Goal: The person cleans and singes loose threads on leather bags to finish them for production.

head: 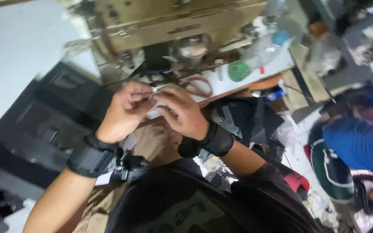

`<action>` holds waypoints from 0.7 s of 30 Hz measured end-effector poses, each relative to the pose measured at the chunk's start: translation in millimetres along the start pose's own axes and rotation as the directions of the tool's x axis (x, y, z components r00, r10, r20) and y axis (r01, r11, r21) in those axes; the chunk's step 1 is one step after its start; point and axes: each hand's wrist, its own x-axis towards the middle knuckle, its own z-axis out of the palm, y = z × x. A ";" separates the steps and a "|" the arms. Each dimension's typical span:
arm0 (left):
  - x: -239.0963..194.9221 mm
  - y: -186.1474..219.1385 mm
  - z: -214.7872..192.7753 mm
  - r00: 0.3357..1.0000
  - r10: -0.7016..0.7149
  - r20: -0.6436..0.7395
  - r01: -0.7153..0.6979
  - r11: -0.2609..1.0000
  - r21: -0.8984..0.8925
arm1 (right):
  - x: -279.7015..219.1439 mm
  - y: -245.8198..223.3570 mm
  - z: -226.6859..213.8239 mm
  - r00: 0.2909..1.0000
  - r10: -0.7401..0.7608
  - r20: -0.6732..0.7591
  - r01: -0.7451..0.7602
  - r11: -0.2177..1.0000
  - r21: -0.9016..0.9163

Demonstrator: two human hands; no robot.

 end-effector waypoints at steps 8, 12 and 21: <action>12.3 5.4 24.1 0.995 -0.037 0.095 0.039 0.999 -0.020 | -9.4 -5.9 -29.4 0.997 0.067 0.050 -0.060 0.989 -0.132; 17.8 9.0 28.5 0.987 -0.106 0.122 0.128 0.974 -0.186 | -13.0 -3.7 -42.0 0.997 -0.036 0.067 0.047 0.986 -0.162; -32.2 35.8 -16.2 0.989 0.144 0.025 -0.143 0.914 0.379 | 8.7 35.1 -187.2 0.927 0.038 -0.373 -0.212 0.874 -0.438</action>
